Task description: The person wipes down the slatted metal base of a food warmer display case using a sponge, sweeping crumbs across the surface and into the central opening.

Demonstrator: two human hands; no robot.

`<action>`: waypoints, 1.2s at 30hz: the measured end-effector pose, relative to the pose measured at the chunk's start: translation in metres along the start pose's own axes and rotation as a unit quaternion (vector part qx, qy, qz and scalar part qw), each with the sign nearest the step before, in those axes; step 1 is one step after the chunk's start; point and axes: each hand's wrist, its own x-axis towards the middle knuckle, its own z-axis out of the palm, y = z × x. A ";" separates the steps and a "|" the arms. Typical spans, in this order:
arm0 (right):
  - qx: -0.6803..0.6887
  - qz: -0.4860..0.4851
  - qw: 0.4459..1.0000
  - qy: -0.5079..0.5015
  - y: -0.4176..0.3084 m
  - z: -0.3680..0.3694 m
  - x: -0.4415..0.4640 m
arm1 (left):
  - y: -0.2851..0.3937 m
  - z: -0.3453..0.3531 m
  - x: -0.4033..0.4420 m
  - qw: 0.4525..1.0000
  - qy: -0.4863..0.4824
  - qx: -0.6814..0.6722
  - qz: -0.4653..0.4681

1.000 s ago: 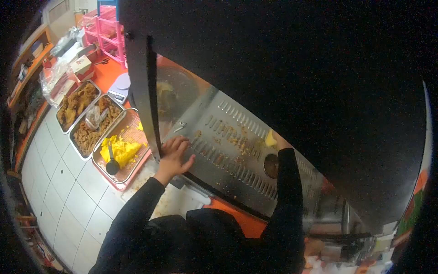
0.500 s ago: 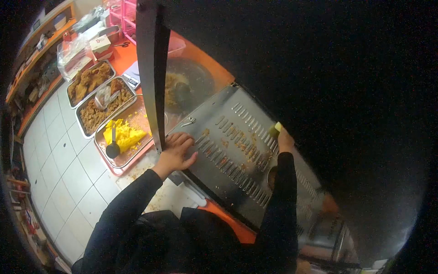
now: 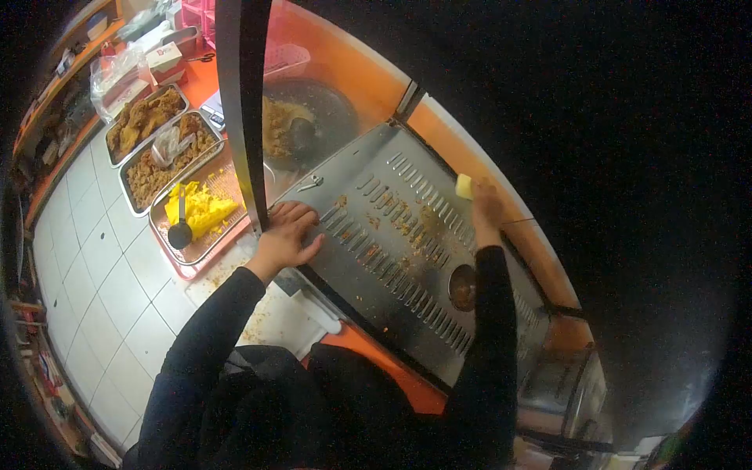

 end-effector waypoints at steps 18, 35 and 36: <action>0.164 0.036 0.944 -0.283 0.054 -0.039 -0.111 | 0.002 -0.002 0.003 1.000 -0.016 0.006 0.003; 0.075 0.195 0.972 -0.106 0.045 -0.047 -0.202 | 0.000 0.003 0.000 1.000 -0.009 0.013 0.018; 0.094 0.162 0.973 -0.134 0.044 -0.058 -0.204 | 0.000 0.003 0.002 1.000 0.000 0.016 0.024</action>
